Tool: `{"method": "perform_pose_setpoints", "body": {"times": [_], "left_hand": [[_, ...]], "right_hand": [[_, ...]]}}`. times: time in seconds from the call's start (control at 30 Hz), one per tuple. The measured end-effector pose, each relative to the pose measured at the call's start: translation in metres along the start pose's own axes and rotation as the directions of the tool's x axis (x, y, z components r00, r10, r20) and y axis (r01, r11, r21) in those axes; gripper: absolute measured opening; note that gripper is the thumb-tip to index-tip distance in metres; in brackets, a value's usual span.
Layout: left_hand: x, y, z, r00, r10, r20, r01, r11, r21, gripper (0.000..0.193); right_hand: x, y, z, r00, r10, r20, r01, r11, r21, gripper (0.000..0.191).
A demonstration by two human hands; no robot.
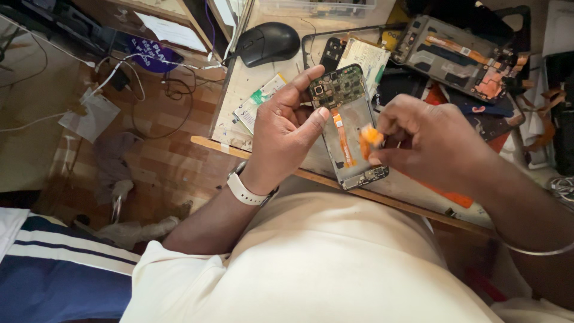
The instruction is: The person repairs a disassembled smartphone on a workbench. They power on the phone to test the screen, set it aside, then work on the phone body, lifting the battery, disconnecting and repositioning the motherboard, and manipulating the orange flex cable connectors by hand.
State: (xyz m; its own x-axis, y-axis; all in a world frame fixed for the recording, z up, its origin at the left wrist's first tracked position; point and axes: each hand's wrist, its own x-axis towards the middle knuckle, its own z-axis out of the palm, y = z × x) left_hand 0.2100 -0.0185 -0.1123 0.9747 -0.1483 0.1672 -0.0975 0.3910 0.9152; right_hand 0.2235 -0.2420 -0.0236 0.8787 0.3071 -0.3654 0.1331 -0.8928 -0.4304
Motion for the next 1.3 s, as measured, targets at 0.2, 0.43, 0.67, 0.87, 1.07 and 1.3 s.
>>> {"method": "perform_pose_setpoints", "body": {"times": [0.2, 0.43, 0.67, 0.87, 1.07, 1.3], "left_hand": [[0.0, -0.001, -0.001, 1.0, 0.019, -0.002, -0.019, 0.999, 0.031, 0.056], [0.002, 0.002, 0.0, 1.0, -0.014, -0.002, 0.014, 1.0, -0.026, 0.057], [0.002, 0.005, -0.001, 0.999, -0.017, 0.042, 0.016, 1.0, 0.006, 0.058], [0.002, 0.008, 0.0, 0.996, -0.009, 0.093, 0.012, 1.0, -0.029, 0.055], [0.002, 0.01, -0.001, 0.995, -0.017, 0.102, 0.017, 1.0, 0.003, 0.056], [0.002, 0.01, -0.002, 0.995, -0.008, 0.099, 0.007, 1.0, 0.011, 0.055]], "right_hand": [[0.004, 0.007, 0.008, 0.996, -0.045, -0.081, 0.069, 0.944, 0.322, 0.033], [0.01, 0.008, 0.008, 0.999, 0.046, -0.003, -0.04, 0.903, 0.428, 0.048], [0.017, 0.008, 0.015, 1.0, -0.002, -0.03, 0.019, 0.8, 0.6, 0.045], [0.02, 0.007, 0.023, 0.996, -0.021, -0.09, 0.076, 0.749, 0.659, 0.037], [0.022, -0.002, 0.023, 0.994, 0.002, -0.112, 0.073, 0.745, 0.663, 0.031], [0.02, -0.012, 0.026, 0.979, 0.049, -0.197, 0.092, 0.759, 0.645, 0.033]]}}
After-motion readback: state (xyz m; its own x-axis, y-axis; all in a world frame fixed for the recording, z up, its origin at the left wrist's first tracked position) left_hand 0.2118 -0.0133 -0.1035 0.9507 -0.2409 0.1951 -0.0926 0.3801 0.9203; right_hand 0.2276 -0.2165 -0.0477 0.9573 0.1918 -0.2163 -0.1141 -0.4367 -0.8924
